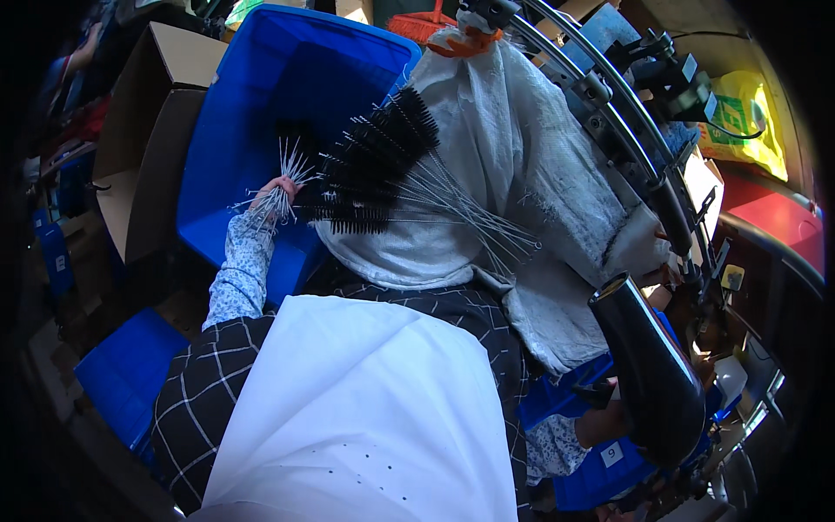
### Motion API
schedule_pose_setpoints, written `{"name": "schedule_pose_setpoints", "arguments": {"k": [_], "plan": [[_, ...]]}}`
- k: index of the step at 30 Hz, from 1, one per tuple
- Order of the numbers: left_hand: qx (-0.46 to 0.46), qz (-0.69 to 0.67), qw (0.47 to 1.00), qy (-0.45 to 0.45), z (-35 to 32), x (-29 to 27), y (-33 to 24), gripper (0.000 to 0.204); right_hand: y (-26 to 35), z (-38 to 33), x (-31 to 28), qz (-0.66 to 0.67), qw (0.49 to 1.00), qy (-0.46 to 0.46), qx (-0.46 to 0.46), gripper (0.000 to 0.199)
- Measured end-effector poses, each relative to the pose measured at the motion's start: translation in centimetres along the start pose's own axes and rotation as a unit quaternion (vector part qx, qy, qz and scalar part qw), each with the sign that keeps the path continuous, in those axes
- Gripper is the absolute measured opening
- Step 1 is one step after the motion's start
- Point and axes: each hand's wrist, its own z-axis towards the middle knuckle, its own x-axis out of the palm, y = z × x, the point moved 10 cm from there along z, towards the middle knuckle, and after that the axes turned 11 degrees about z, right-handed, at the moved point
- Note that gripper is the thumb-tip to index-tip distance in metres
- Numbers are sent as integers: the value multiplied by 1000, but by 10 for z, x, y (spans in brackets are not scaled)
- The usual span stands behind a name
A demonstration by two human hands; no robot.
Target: The person uses a handheld hair dryer to blow air onto a bundle of black bristle brushes held in their left hand. They repeatedly fan the brushes to expose the bristles to the airflow, likely to remove dust or debris. The person works in a cluttered workshop environment with blue bins and cardboard boxes visible.
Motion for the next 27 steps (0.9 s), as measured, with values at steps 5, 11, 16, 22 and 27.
{"name": "schedule_pose_setpoints", "arguments": {"k": [5,11,16,22,27], "plan": [[207,203,949,123,-111,64,34,30,-10,-6,5,44,999,1,11,15],[211,409,760,458,-228,167,154,33,-11,-10,14,122,992,19,21,15],[41,454,620,639,-234,201,248,27,-8,-9,44,270,958,67,65,14],[-34,398,597,696,-233,212,297,18,6,-24,29,120,985,62,-108,13],[152,372,647,648,-230,242,276,29,-26,-18,20,379,922,-36,74,13]]}}
